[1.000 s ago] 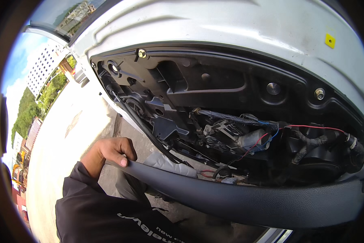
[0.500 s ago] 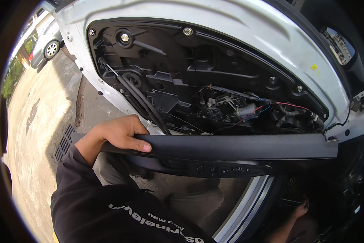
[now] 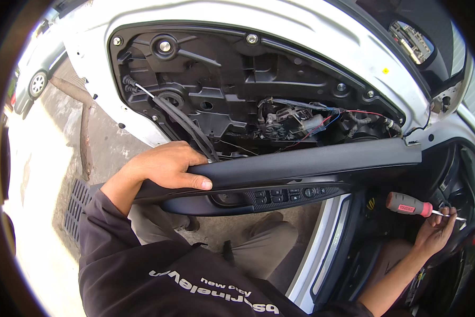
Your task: The person installs a car door panel by aligning it with the door frame, connecting internal wiring, and securing it with a screwdriver. They repeatedly adjust the panel and fasten screws along the edge to ensure proper fit.
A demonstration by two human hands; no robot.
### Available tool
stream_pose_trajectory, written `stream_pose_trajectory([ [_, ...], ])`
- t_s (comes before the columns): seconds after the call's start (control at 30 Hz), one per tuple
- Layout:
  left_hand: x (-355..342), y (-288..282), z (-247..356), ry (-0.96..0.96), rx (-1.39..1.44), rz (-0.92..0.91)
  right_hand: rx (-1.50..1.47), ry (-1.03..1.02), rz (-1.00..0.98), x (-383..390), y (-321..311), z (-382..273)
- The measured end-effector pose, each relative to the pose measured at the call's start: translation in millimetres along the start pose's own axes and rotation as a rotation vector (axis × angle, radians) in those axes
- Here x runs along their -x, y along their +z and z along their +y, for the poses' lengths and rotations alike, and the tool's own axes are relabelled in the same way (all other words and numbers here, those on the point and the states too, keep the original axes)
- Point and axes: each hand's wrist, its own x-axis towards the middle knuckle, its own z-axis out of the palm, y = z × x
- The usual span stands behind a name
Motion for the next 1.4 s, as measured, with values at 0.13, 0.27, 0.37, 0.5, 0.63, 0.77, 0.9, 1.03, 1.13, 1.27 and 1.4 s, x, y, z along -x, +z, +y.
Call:
stream_pose_trajectory([
  [0.13, 6, 8, 17, 0.253, -0.229, 0.564, -0.148, 0.012, -0.170, 14, 159, 28],
  [0.27, 16, 27, 33, 0.564, 0.203, 0.541, -0.341, 0.189, -0.368, 50, 281, 85],
  [0.37, 32, 42, 32, 0.641, 0.586, 0.643, -0.527, 0.238, -0.465, 58, 343, 117],
  [0.5, 67, 44, 31, 0.518, 0.982, 0.900, -0.447, 0.400, -0.596, 69, 389, 146],
  [0.63, 124, 5, 29, 0.199, 0.695, 1.430, 0.749, -0.190, -0.923, 62, 389, 155],
  [0.77, 162, -26, 18, -0.076, 0.216, 1.387, 1.249, -0.267, -1.134, 69, 381, 158],
  [0.9, 148, -27, 6, -0.108, -0.211, 1.144, 1.248, -0.284, -1.103, 75, 379, 163],
  [1.03, 111, -29, 2, -0.048, -0.239, 1.070, 1.237, -0.301, -1.088, 75, 379, 163],
  [1.13, 85, -33, 3, 0.054, -0.372, 1.086, 1.239, -0.318, -1.086, 75, 378, 163],
  [1.27, 66, -33, 6, -0.010, -0.421, 0.993, 1.240, -0.340, -1.079, 77, 378, 164],
  [1.4, 57, -34, 4, -0.076, -0.390, 0.937, 1.241, -0.355, -1.069, 78, 378, 165],
])
